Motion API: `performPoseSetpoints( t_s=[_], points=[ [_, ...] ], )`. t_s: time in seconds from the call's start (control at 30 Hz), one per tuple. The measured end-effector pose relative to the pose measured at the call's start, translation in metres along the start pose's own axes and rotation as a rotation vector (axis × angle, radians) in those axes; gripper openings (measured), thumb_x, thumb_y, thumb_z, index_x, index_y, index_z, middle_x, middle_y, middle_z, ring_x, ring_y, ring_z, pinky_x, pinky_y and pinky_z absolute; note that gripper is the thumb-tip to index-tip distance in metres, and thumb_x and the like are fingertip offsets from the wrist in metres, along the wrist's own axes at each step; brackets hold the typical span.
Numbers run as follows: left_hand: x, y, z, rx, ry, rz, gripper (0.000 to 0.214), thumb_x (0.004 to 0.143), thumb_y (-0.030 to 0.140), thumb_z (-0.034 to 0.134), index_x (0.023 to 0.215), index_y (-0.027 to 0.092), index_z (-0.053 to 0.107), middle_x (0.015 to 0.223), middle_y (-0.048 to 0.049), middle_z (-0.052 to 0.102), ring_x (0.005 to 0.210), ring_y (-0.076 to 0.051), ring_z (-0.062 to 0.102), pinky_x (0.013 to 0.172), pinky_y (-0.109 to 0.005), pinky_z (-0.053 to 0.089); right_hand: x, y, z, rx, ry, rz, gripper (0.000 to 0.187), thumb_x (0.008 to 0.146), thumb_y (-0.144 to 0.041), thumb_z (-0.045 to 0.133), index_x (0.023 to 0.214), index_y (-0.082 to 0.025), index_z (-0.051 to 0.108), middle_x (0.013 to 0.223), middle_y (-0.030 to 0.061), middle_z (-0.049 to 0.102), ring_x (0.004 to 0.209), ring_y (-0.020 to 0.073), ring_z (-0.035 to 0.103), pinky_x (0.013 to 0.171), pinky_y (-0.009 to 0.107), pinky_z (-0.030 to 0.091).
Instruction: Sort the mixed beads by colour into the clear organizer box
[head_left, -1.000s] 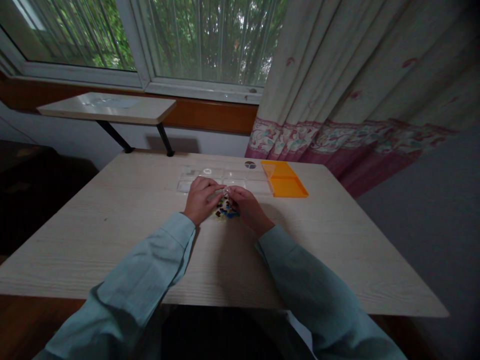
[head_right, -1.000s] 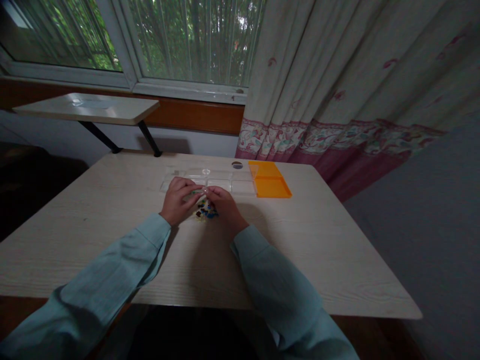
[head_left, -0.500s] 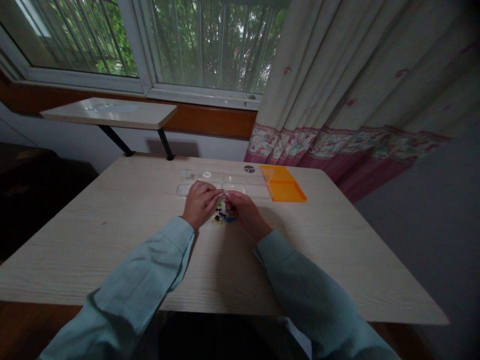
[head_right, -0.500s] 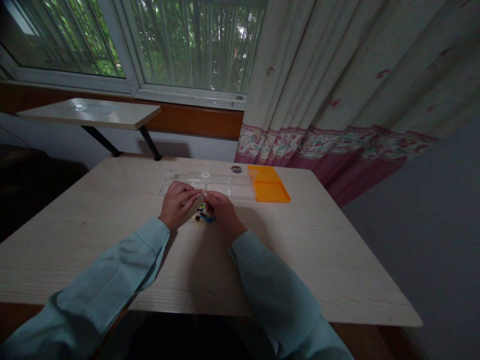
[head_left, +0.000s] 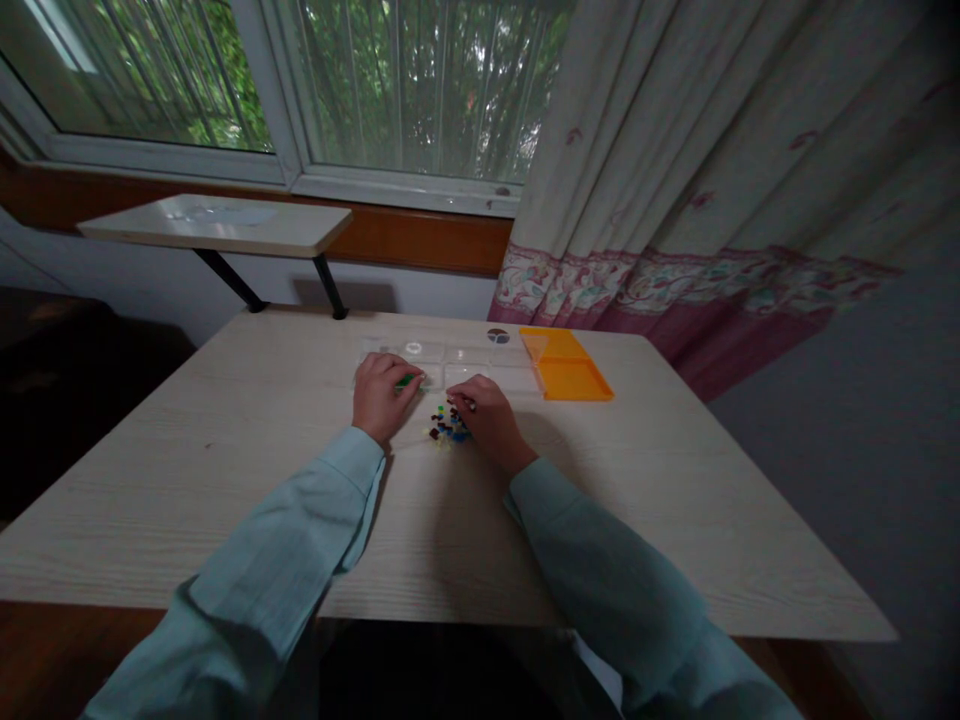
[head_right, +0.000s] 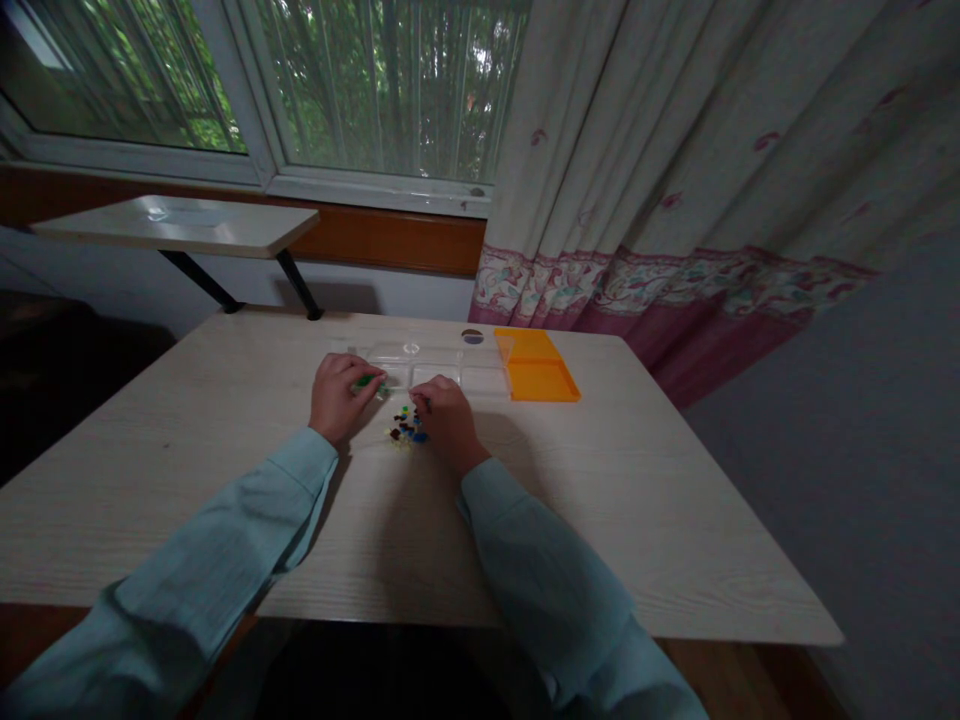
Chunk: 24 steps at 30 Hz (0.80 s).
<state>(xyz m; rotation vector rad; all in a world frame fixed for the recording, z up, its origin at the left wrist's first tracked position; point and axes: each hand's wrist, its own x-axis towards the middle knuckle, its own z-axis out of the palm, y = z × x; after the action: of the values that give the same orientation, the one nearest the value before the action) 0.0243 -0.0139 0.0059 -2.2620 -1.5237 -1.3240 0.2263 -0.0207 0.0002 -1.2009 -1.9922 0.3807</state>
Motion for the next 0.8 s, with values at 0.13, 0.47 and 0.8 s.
performPoseSetpoints(
  t_s=[0.13,0.47,0.8],
  points=[
    [0.0,-0.009,0.002,0.047,0.009,-0.108,0.015,0.084,0.034,0.064,0.085,0.022,0.073,0.088,-0.0057,0.063,0.093,-0.024,0.05,0.086,-0.041,0.04,-0.001,0.002,-0.001,-0.293,-0.124,-0.094,0.017,0.086,-0.019,0.059,0.094,-0.021,0.074,0.093,0.0072,0.063,0.091,0.0196,0.052,0.083,0.031,0.039],
    [-0.002,-0.015,0.006,0.095,0.014,-0.212,0.012,0.082,0.032,0.065,0.086,0.024,0.073,0.095,-0.0079,0.06,0.099,-0.027,0.049,0.089,-0.047,0.041,-0.005,-0.004,-0.003,-0.441,-0.196,-0.125,0.019,0.086,-0.025,0.061,0.101,-0.027,0.072,0.101,0.0057,0.061,0.095,0.0203,0.048,0.078,0.032,0.033],
    [-0.003,-0.018,0.008,0.064,-0.029,-0.193,0.015,0.084,0.031,0.063,0.092,0.025,0.074,0.102,-0.0081,0.065,0.101,-0.028,0.05,0.091,-0.048,0.042,-0.004,-0.01,-0.004,-0.414,-0.171,-0.091,0.011,0.085,-0.024,0.063,0.09,-0.025,0.073,0.096,0.0048,0.062,0.094,0.0193,0.049,0.078,0.032,0.032]
  ],
)
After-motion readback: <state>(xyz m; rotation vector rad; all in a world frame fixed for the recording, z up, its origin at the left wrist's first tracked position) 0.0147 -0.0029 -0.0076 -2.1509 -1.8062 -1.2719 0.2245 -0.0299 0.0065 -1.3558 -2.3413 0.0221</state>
